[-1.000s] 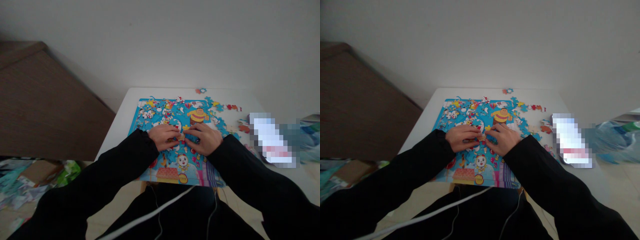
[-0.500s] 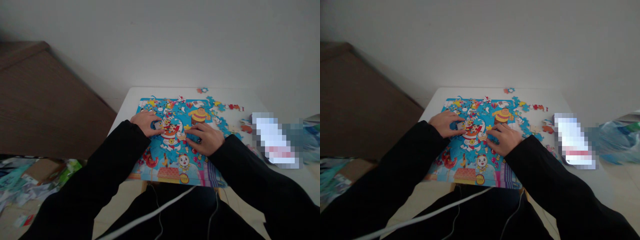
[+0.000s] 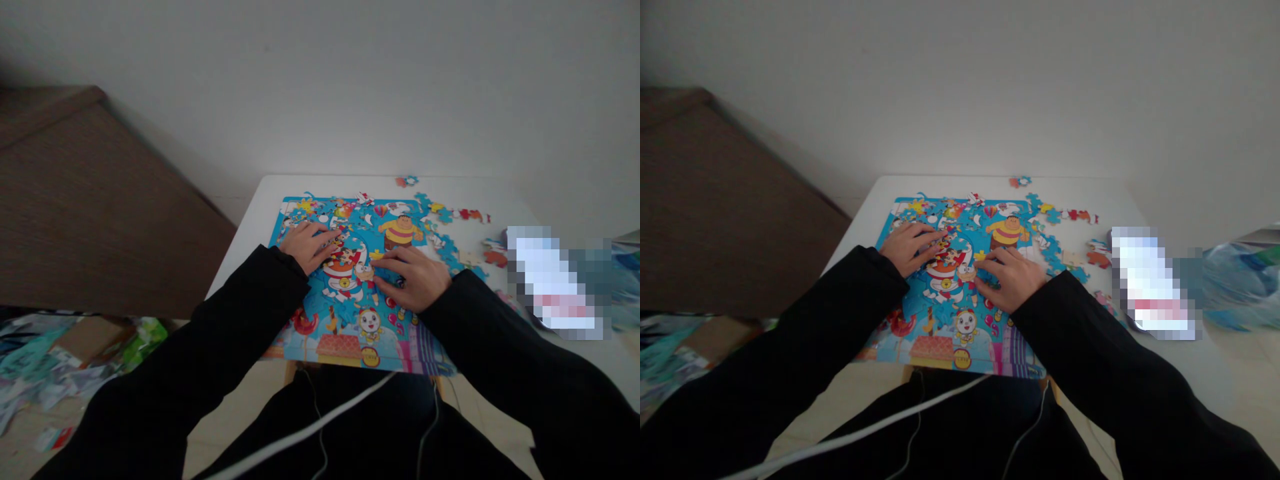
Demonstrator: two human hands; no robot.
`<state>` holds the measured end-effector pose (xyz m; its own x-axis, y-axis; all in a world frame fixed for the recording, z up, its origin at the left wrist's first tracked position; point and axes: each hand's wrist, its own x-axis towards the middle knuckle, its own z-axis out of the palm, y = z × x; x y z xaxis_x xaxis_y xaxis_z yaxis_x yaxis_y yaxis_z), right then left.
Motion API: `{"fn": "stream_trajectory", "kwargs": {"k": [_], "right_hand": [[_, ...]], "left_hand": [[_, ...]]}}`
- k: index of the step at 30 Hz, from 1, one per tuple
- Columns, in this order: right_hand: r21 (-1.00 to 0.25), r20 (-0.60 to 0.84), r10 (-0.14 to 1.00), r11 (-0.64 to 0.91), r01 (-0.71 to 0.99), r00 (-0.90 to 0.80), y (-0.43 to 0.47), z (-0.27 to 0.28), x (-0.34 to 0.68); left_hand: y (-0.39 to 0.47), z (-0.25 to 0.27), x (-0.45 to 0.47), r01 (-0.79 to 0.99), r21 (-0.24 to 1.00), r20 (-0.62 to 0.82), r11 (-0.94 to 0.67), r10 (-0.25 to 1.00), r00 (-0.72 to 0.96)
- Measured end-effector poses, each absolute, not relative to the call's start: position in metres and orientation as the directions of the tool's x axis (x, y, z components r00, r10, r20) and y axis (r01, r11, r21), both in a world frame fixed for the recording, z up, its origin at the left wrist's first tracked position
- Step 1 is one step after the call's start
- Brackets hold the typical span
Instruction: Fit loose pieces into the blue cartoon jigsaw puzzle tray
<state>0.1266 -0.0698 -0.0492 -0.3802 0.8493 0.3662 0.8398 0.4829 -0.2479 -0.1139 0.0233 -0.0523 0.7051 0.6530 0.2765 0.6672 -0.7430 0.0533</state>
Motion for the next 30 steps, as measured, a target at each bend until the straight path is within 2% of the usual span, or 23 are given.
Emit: {"fn": "stream_trajectory", "kwargs": {"k": [10, 19, 26, 30], "right_hand": [[-0.232, 0.390, 0.833, 0.502, 0.833, -0.393, -0.070, -0.048, 0.126], [-0.222, 0.375, 0.835, 0.502, 0.836, -0.403, -0.071, -0.046, 0.125], [-0.197, 0.402, 0.814, 0.525, 0.828, -0.420, -0.068, -0.049, 0.127], [-0.194, 0.398, 0.818, 0.517, 0.834, -0.415, -0.068, -0.050, 0.127]], "left_hand": [[0.024, -0.051, -0.101, 0.802, -0.052, 0.308, -0.595, 0.754, 0.580], [0.021, -0.037, -0.096, 0.845, 0.087, 0.197, -0.527, 0.841, 0.504], [0.025, -0.041, -0.099, 0.850, 0.141, 0.201, -0.507, 0.856, 0.476], [0.024, -0.043, -0.098, 0.828, 0.103, 0.265, -0.551, 0.818, 0.511]]}}
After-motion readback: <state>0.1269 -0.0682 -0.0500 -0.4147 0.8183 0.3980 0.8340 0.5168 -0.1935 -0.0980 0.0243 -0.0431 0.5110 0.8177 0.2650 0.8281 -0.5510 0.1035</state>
